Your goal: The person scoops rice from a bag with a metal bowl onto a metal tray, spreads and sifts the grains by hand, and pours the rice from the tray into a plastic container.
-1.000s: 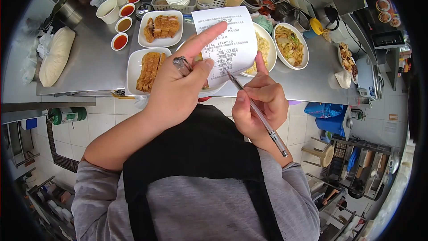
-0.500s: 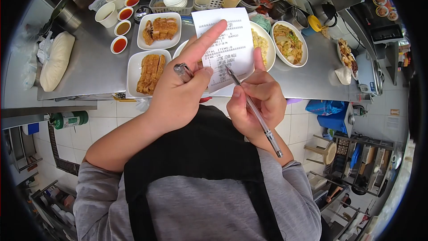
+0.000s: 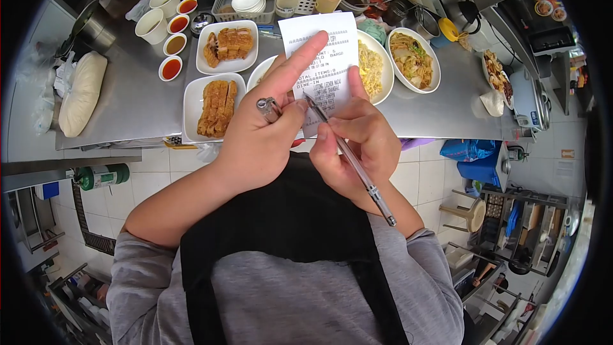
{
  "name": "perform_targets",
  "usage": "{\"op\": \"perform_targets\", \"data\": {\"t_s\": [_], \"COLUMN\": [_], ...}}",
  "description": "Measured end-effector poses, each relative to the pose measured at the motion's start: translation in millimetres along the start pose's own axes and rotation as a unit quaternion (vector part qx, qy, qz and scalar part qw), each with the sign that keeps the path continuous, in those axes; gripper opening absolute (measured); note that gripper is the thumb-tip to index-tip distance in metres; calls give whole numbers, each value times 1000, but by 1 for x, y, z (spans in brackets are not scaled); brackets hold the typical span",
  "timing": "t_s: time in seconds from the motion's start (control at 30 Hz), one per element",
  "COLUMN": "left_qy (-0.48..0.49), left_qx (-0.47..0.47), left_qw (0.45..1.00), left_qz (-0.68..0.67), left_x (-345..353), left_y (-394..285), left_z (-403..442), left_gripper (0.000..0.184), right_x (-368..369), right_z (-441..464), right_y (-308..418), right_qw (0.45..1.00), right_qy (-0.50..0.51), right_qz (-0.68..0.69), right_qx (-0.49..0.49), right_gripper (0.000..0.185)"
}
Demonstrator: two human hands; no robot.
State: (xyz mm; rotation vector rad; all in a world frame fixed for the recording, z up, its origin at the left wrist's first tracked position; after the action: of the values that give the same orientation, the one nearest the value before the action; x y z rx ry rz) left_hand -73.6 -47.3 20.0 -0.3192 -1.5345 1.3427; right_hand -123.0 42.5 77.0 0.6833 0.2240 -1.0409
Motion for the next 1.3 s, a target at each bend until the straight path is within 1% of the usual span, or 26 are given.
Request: {"op": "perform_targets", "data": {"t_s": [0.1, 0.17, 0.2, 0.3, 0.37, 0.4, 0.43, 0.47, 0.5, 0.53, 0.6, 0.63, 0.67, 0.73, 0.77, 0.8, 0.83, 0.87, 0.93, 0.97, 1.0, 1.03, 1.07, 1.17, 1.23, 1.3], "left_qy": [-1, 10, 9, 13, 0, -5, 12, 29, 20, 20, 15, 16, 4, -8, -23, 2, 15, 16, 22, 22, 22, 32, 41, 46, 54, 62], "left_qx": [-38, 33, 33, 21, -4, -12, 33, 77, 67, 69, 101, 103, 67, 32, -54, -83, -122, -121, -150, -158, -157, -163, -169, -176, -177, -178], "left_qw": [998, 999, 999, 999, 1000, 999, 989, 965, 954, 953, 922, 921, 933, 942, 983, 997, 977, 978, 946, 949, 949, 932, 912, 894, 894, 893], "left_qz": [57, -6, -7, -24, 26, 43, 146, 248, 291, 294, 373, 375, 353, 333, 174, -1, -173, -170, -285, -274, -272, -323, -373, -409, -409, -409], "left_x": [2, 3, 3, 3, -1, -3, -5, -2, 1, -1, -5, -4, -9, -13, -21, -14, -7, -7, -2, 0, -1, 1, 4, 9, 10, 12], "left_y": [-1, -5, -5, -5, -3, -2, -4, -10, -17, -18, -22, -24, -20, -16, 2, 11, 20, 19, 20, 19, 19, 22, 23, 22, 21, 20], "left_z": [-1, 2, 2, 3, 3, 4, 6, 6, 4, 6, 8, 8, 8, 10, 12, 12, 12, 13, 14, 14, 14, 13, 12, 12, 12, 11], "left_gripper": [67, 66, 66, 66, 67, 68, 71, 74, 82, 82, 81, 81, 74, 68, 60, 52, 50, 50, 63, 72, 72, 72, 73, 74, 74, 75], "right_x": [-8, -14, -17, -18, -20, -19, -18, -19, -22, -26, -28, -28, -27, -25, -23, -21, -19, -16, -13, -6, 1, 7, 10, 17, 18, 19], "right_z": [0, -1, -3, 2, 3, 2, 2, 3, 4, 4, 5, 5, 6, 6, 5, 5, 4, 3, 1, 0, -2, -3, -3, -3, -1, -1], "right_y": [-8, -18, -24, -13, -8, -9, -10, -9, -10, -11, -10, -7, -5, -5, -4, -4, -3, -2, 0, 5, 9, 8, 7, 5, 2, 3], "right_qw": [999, 999, 998, 998, 998, 993, 985, 984, 981, 976, 977, 980, 982, 986, 989, 989, 991, 993, 993, 993, 990, 991, 991, 992, 994, 993], "right_qy": [3, -8, -20, -13, -14, 2, 16, 14, 1, -11, -8, -2, 4, 6, 9, 6, 10, 14, 21, 49, 77, 85, 83, 86, 86, 96], "right_qz": [-37, -30, -23, 16, 45, 106, 167, 169, 188, 207, 203, 191, 180, 163, 146, 147, 131, 116, 114, 105, 96, 82, 82, 76, 69, 64], "right_qx": [18, 38, 60, 51, 40, 46, 51, 49, 56, 63, 58, 55, 52, 40, 31, 29, 18, 8, -9, -37, -65, -65, -65, -47, -23, -26], "right_gripper": [16, 16, 16, 18, 19, 19, 20, 20, 20, 22, 22, 22, 22, 22, 23, 23, 23, 23, 28, 31, 34, 39, 39, 39, 39, 39]}}
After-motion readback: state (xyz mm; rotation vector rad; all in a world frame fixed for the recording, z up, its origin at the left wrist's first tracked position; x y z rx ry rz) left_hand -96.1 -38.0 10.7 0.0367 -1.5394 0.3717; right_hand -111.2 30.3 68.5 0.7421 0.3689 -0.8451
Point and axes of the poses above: each hand's wrist, its own z-axis towards the middle knuckle, its own x-axis out of the palm, y = z × x, the point moved 10 cm from there along z, towards the middle knuckle, and after that the axes turned 9 degrees about -z, right-handed, at the moved point
